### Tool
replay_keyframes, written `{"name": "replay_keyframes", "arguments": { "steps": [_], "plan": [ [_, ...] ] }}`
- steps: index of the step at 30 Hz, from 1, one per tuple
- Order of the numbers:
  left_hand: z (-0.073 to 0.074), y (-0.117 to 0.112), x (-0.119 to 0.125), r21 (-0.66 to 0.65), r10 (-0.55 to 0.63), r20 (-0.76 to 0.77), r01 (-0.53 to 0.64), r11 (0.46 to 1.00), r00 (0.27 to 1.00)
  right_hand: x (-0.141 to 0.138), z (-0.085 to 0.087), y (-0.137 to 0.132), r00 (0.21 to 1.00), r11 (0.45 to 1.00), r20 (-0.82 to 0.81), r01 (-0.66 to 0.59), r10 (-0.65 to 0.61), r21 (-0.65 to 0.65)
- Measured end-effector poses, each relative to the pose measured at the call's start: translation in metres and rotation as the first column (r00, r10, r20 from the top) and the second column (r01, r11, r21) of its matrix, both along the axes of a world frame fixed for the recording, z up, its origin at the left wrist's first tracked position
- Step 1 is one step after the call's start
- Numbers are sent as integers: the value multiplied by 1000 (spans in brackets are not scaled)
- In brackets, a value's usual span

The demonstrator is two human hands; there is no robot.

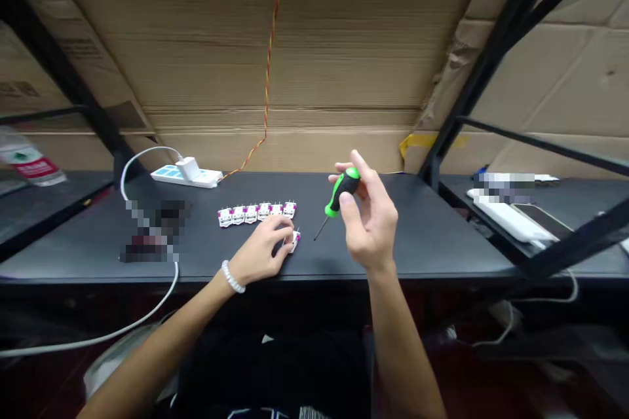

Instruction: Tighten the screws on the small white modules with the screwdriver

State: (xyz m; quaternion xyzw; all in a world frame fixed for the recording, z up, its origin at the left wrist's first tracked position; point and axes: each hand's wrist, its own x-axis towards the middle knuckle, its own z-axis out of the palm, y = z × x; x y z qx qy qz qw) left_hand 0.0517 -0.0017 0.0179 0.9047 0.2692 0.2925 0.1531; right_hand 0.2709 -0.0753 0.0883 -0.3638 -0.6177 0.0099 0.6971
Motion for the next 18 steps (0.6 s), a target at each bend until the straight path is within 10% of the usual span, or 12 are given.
{"name": "replay_keyframes", "arguments": {
  "steps": [18],
  "plan": [
    [27, 40, 111, -81, -128, -340, 107, 991, 932, 53, 10, -10, 993, 991, -42, 117, -115, 65]
  ]
}}
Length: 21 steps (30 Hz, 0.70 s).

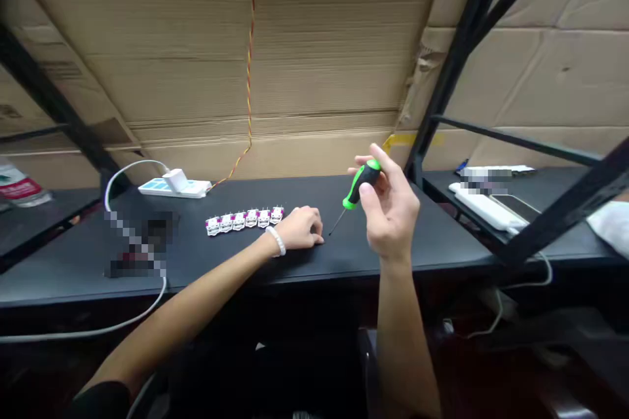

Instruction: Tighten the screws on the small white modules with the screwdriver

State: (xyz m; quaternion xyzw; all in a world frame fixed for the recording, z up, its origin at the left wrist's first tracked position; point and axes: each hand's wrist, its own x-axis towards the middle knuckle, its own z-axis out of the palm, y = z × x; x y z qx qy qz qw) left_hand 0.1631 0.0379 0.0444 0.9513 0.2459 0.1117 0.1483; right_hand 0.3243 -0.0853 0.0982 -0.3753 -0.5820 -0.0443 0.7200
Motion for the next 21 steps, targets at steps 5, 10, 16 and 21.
{"name": "replay_keyframes", "arguments": {
  "steps": [5, 10, 16, 21],
  "plan": [
    [3, 5, -12, 15, 32, -11, -32, 999, 999, -3, 1, -1, 1000, 999, 1, 8, -8, -34],
    [18, 12, -57, 2, -1, 117, 0, 1000, 993, -5, 1, 3, 999, 1000, -34, 14, -14, 14],
    [10, 5, -129, -150, -152, 76, 162, 975, 985, -9, 0, 15, 991, 996, -98, -88, 87, -5],
    [-11, -3, -136, -168, -137, 128, 157, 973, 982, -26, -6, 25, 956, 964, -195, -244, 220, -107]
  ]
}}
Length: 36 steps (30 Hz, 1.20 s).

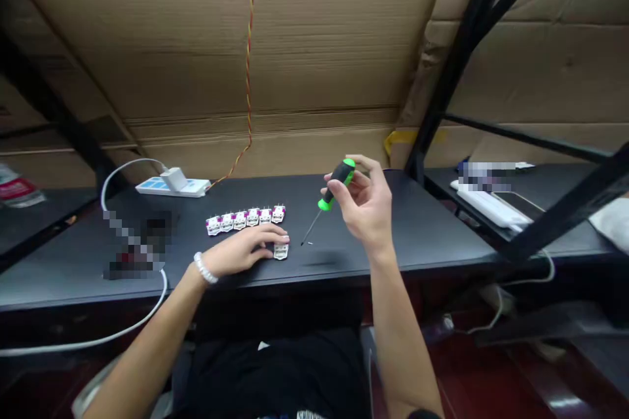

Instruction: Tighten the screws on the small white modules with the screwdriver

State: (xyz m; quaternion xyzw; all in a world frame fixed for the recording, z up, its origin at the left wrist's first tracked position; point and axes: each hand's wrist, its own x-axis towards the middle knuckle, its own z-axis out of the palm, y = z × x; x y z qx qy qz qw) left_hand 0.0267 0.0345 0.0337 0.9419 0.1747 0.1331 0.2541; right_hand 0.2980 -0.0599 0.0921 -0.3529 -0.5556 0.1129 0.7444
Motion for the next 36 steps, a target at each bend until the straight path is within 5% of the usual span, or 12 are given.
{"name": "replay_keyframes", "arguments": {
  "steps": [12, 36],
  "plan": [
    [-10, -8, 16, 22, 47, 107, -50, 999, 993, -39, -21, 10, 995, 987, 58, -73, 82, -146],
    [-15, -6, 17, -2, 53, 170, -54, 999, 984, -44, -26, 7, 974, 976, 197, -76, 116, -203]
  ]
}}
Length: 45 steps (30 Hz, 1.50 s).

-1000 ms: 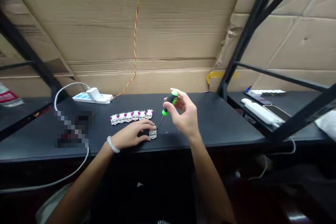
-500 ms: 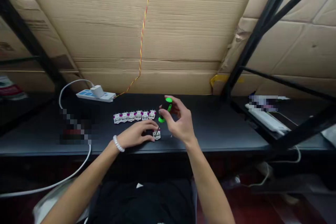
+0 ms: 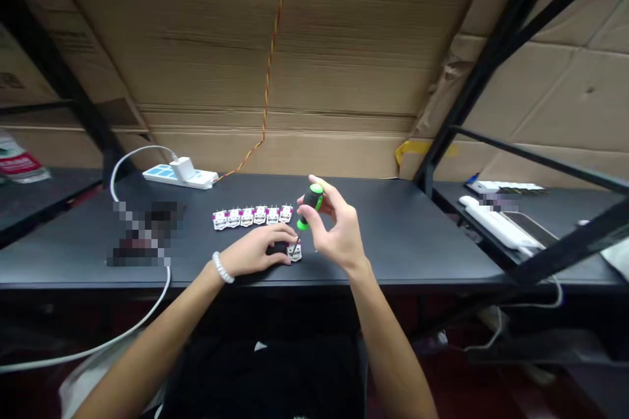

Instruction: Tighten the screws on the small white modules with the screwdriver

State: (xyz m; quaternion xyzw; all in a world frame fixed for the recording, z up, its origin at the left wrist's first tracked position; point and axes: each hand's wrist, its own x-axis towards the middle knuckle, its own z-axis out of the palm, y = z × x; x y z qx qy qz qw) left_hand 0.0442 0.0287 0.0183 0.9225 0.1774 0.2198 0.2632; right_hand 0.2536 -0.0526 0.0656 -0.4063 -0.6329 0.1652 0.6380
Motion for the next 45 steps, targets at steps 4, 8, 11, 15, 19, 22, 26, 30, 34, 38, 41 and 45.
{"name": "replay_keyframes", "arguments": {
  "steps": [4, 8, 11, 15, 19, 22, 26, 30, 34, 38, 41, 45],
  "plan": [
    [-1, 0, 1, 1, 12, -8, -12, 1000, 1000, -5, -1, 0, 996, 992, 45, 67, -72, 107],
    [-1, 0, 2, 15, 17, -2, -17, 1000, 1000, -16, 1, -4, 980, 970, 142, 106, -139, 220],
    [-1, -2, 2, 16, 10, 9, -10, 1000, 1000, -21, 2, -7, 977, 973, 155, 115, -148, 200],
    [-1, -3, 2, 10, 25, 12, -25, 1000, 1000, -17, 0, -8, 990, 995, 141, -43, 31, 86],
    [-2, -2, 2, 5, 31, 26, -31, 1000, 999, -16, 5, -11, 976, 982, 198, 48, -85, 182],
    [-2, -2, 3, -2, 22, 31, -22, 1000, 999, -19, 8, -11, 940, 934, 187, 231, -287, 272],
    [-3, -1, 3, -10, 22, 29, -22, 1000, 999, -21, 6, -7, 970, 972, 160, 152, -181, 179],
    [-4, -1, 3, -16, 25, 33, -25, 1000, 999, -21, 5, -7, 972, 968, 157, 142, -177, 208],
    [-4, -1, 3, -18, 28, 28, -28, 999, 999, -22, 8, -9, 935, 921, 144, 276, -323, 275],
    [-5, -1, 3, -13, 29, 36, -28, 1000, 999, -21, 6, -10, 978, 975, 140, 127, -154, 180],
    [-5, -1, 3, -21, 30, 39, -29, 999, 999, -20, 6, -9, 974, 971, 154, 133, -165, 201],
    [-4, -1, 4, -17, 31, 30, -31, 999, 999, -20, 9, -9, 930, 926, 159, 288, -331, 243]
  ]
}}
